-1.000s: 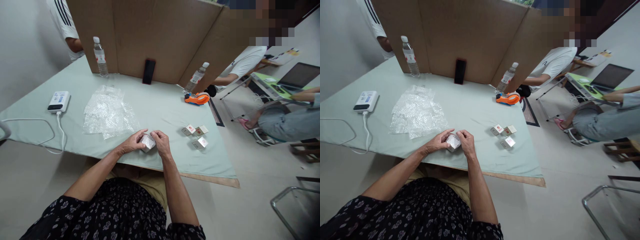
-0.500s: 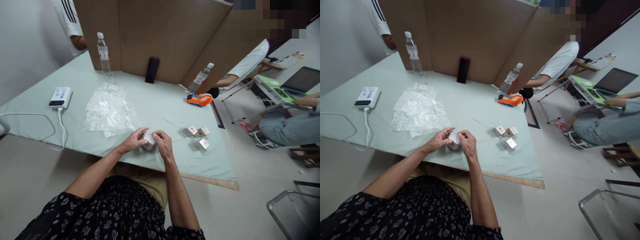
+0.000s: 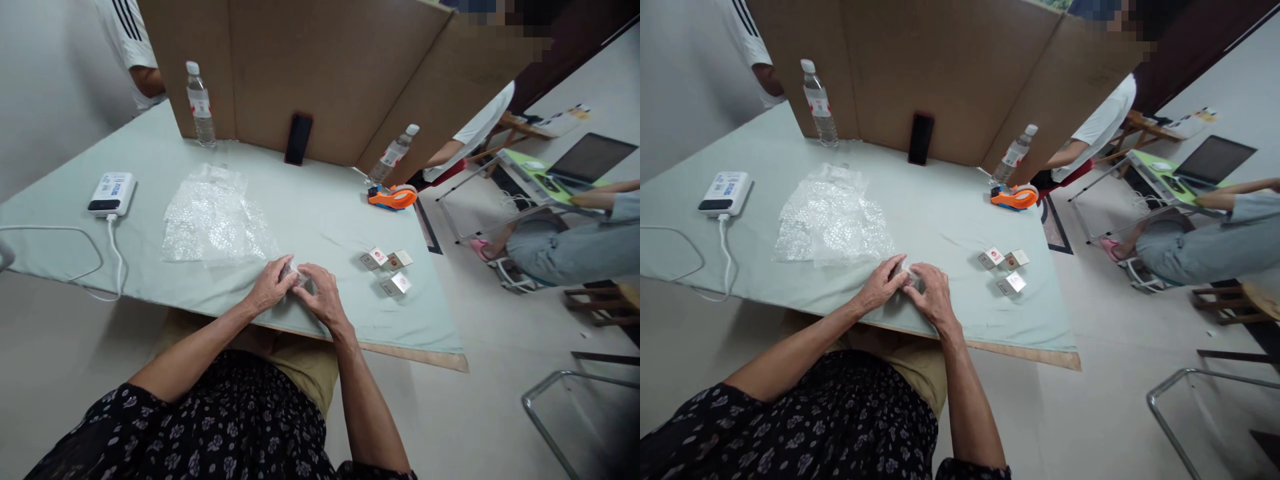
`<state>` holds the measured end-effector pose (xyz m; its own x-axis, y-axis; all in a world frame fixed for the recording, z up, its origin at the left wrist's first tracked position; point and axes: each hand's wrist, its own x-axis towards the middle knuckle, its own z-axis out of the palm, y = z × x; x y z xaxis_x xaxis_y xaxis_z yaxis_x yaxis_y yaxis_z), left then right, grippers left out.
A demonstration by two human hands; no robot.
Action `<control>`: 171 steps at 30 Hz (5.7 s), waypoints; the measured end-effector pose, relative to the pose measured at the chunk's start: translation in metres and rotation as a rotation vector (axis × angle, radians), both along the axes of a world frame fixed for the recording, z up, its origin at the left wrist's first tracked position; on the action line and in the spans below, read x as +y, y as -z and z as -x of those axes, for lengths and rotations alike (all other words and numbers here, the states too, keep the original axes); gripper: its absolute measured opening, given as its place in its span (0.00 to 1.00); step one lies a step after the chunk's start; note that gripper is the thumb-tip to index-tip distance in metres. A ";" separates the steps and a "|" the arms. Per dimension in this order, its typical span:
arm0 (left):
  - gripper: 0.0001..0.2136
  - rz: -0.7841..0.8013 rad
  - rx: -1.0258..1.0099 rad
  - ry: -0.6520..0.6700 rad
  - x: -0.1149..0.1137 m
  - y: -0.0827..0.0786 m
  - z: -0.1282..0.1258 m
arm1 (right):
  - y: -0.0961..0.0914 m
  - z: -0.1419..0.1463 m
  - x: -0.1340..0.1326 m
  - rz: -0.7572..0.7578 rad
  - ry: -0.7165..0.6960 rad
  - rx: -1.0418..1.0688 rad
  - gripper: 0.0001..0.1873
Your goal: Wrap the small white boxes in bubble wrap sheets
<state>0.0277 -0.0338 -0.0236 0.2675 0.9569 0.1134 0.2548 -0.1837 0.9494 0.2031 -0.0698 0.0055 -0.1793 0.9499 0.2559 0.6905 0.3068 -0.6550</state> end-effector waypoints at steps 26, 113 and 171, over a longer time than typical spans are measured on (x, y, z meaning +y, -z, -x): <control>0.26 -0.058 0.076 -0.143 0.015 -0.024 0.015 | -0.023 -0.087 0.096 -0.045 0.159 -0.298 0.22; 0.08 -0.070 0.091 0.135 0.029 -0.035 0.017 | -0.002 -0.007 0.026 0.071 0.058 0.301 0.08; 0.04 0.424 0.027 -0.083 0.020 -0.058 0.004 | -0.045 0.026 0.011 -0.047 -0.157 -0.617 0.10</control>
<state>0.0240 -0.0136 0.0348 0.1850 0.9357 -0.3004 0.2778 0.2434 0.9293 0.1770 -0.0592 0.0506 -0.4430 0.8907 0.1021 0.8810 0.4536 -0.1345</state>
